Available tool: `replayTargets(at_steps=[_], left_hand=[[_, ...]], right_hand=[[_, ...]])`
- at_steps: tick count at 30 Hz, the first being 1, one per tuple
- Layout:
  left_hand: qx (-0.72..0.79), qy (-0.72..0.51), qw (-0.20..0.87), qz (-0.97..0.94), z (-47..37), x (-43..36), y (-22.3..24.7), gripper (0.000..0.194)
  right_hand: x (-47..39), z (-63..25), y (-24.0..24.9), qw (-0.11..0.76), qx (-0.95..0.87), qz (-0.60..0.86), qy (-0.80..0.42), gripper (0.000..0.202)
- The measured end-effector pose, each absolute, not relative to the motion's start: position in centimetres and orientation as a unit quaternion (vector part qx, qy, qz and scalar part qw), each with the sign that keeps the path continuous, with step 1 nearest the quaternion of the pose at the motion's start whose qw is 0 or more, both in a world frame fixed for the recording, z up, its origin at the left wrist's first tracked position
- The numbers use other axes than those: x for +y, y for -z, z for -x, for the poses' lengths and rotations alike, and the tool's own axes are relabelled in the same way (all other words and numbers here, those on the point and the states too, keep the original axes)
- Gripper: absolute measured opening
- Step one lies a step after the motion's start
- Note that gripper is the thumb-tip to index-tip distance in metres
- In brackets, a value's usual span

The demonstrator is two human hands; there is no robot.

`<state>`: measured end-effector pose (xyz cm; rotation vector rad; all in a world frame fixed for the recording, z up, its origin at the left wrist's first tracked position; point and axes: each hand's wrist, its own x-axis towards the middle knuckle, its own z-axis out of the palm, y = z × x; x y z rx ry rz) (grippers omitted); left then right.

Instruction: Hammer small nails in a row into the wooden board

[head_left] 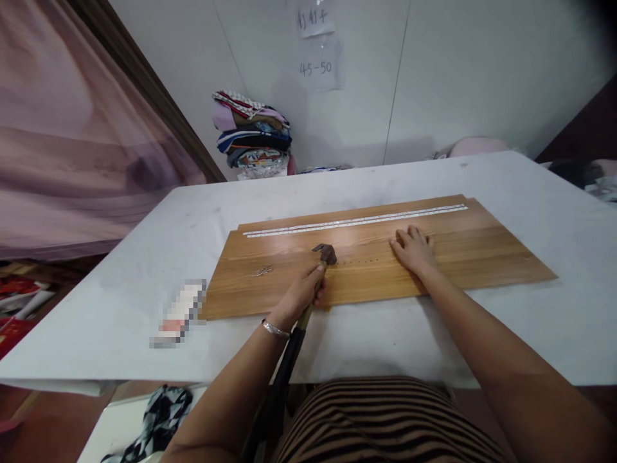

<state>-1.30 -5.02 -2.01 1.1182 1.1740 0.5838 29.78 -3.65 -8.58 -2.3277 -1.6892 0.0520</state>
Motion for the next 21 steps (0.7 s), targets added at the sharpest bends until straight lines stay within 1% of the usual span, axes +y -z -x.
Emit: replayTargets(at_steps=[4, 11, 17, 21], left_hand=[[0.514, -0.263, 0.657, -0.485, 1.3, -4.96, 1.98, 0.044], [0.52, -0.257, 0.652, -0.487, 1.23, -5.0, 1.91, 0.04], [0.516, -0.264, 0.656, -0.483, 1.32, -5.04, 1.82, 0.043], [0.518, -0.259, 0.652, -0.49, 1.29, -4.97, 1.89, 0.042]], right_hand=[[-3.68, -29.74, 8.52, 0.135, -0.582, 0.801, -0.018, 0.048], [-3.66, -29.97, 8.84, 0.133, -0.588, 0.798, -0.003, 0.048], [-3.7, -29.91, 8.8, 0.129, -0.588, 0.799, -0.001, 0.049], [-3.64, -29.94, 8.92, 0.135, -0.586, 0.799, -0.002, 0.048]])
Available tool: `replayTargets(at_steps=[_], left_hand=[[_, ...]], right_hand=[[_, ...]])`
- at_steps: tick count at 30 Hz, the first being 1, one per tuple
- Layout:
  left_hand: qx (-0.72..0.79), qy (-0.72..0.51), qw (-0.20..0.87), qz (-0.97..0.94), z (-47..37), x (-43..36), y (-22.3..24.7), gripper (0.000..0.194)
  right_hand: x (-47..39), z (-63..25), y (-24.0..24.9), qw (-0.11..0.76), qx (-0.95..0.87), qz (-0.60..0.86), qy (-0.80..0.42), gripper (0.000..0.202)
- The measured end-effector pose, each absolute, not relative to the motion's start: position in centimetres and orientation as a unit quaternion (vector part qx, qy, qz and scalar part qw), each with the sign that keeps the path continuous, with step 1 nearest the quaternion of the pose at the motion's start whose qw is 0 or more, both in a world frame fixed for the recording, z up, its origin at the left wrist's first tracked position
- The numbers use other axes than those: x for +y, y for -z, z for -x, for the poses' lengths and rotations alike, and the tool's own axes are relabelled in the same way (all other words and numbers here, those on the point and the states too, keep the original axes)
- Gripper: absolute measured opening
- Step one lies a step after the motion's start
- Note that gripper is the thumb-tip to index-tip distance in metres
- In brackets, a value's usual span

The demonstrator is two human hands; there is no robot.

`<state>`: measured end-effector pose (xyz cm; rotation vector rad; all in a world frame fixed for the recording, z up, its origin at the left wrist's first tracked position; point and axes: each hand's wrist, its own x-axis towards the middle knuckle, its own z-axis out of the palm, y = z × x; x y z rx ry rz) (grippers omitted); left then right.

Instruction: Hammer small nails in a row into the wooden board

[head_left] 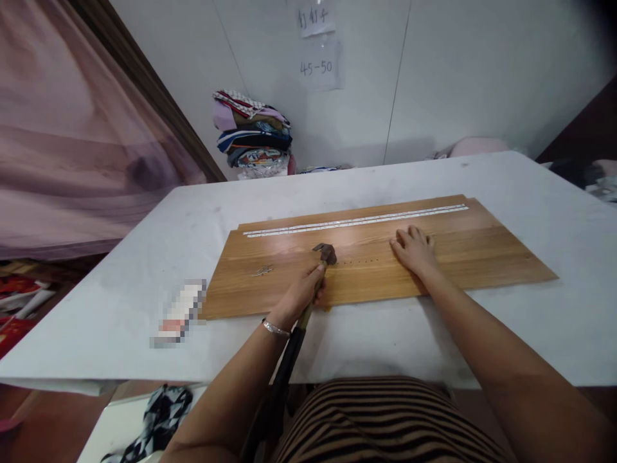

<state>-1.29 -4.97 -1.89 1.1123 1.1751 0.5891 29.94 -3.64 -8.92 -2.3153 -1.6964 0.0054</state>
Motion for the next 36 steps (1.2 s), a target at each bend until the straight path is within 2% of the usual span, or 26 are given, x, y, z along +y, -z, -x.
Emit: replayTargets(at_steps=[36], left_hand=[[0.519, -0.257, 0.651, -0.49, 1.32, -4.93, 1.93, 0.04]], right_hand=[[-3.54, -29.97, 8.99, 0.136, -0.584, 0.8, -0.009, 0.048]])
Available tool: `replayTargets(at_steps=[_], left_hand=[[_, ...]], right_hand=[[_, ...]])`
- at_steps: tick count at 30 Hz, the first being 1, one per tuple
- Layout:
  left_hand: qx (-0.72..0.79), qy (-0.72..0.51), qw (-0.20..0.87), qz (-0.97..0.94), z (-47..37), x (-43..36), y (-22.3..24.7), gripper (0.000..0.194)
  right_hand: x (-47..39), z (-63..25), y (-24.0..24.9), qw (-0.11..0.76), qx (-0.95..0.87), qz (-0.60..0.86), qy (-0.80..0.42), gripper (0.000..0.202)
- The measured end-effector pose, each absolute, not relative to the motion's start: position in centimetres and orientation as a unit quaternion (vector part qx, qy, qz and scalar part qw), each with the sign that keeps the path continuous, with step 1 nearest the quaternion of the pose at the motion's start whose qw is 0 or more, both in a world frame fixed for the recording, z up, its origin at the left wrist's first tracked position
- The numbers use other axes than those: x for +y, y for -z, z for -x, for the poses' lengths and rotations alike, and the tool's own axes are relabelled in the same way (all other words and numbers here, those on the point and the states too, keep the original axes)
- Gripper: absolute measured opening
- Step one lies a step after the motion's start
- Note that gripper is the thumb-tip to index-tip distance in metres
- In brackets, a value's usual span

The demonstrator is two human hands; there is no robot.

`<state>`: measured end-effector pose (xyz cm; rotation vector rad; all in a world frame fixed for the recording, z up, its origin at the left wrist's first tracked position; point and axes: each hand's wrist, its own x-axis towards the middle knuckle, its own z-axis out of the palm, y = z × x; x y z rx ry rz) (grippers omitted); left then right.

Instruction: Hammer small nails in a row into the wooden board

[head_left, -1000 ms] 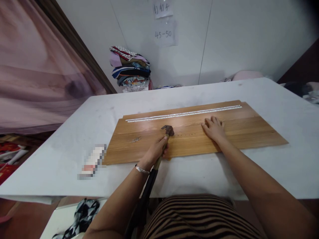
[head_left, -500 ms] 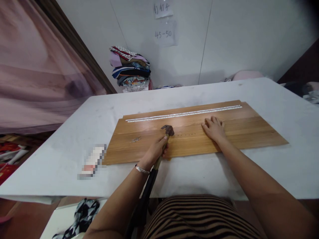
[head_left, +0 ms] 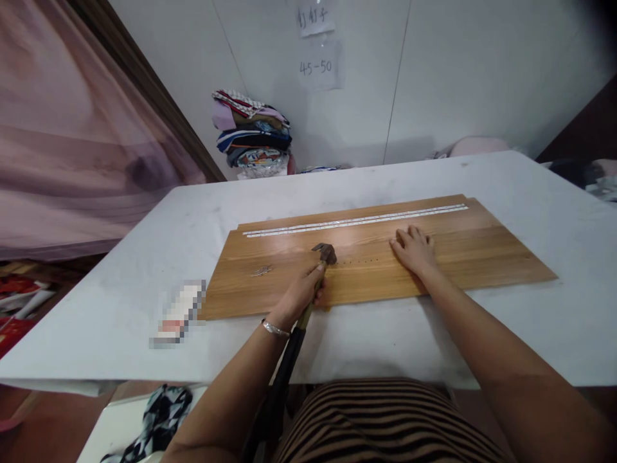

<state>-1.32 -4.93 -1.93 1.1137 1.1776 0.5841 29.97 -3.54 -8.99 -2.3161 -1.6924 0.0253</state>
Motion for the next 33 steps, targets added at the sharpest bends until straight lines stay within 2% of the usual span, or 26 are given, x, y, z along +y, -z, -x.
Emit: replayTargets(at_steps=[33], left_hand=[[0.518, -0.26, 0.655, -0.485, 1.18, -5.05, 1.52, 0.041]], right_hand=[[-3.66, -29.83, 8.7, 0.126, -0.584, 0.802, -0.008, 0.049]])
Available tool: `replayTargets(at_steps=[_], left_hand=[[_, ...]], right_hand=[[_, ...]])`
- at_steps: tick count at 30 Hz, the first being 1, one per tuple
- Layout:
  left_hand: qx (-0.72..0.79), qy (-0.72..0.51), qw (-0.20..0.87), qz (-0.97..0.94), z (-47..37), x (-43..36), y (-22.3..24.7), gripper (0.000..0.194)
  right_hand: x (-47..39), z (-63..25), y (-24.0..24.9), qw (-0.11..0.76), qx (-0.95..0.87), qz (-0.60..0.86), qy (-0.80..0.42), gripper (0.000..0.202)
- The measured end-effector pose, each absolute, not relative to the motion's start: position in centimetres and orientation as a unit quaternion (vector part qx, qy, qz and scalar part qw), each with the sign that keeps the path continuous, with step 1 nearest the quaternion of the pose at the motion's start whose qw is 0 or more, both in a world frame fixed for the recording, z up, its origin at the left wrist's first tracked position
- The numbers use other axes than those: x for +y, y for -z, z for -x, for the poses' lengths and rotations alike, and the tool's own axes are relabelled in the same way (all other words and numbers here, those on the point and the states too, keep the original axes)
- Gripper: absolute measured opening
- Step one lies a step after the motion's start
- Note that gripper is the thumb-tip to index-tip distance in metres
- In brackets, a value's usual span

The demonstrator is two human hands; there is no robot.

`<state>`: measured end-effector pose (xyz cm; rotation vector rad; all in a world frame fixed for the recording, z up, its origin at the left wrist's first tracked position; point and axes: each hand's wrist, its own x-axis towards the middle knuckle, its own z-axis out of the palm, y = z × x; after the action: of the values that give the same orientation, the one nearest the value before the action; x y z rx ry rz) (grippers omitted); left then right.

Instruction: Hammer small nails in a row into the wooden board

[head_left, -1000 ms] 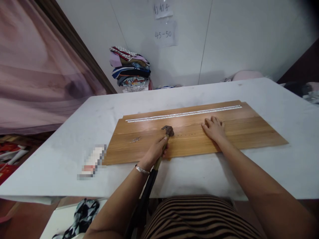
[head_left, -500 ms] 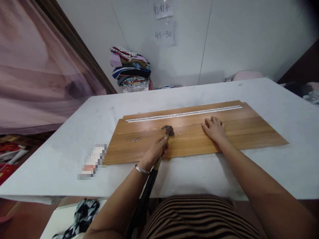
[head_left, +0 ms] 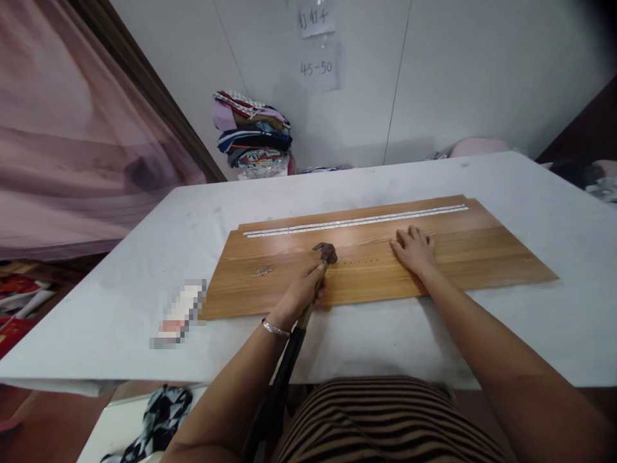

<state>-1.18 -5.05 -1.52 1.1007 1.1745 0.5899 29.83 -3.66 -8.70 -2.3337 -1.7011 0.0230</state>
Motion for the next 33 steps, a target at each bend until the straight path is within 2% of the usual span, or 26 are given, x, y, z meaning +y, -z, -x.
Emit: replayTargets(at_steps=[33], left_hand=[[0.517, -0.261, 0.658, -0.482, 1.1, -5.03, 1.7, 0.041]], right_hand=[[-3.71, -29.86, 8.7, 0.135, -0.587, 0.798, -0.005, 0.049]])
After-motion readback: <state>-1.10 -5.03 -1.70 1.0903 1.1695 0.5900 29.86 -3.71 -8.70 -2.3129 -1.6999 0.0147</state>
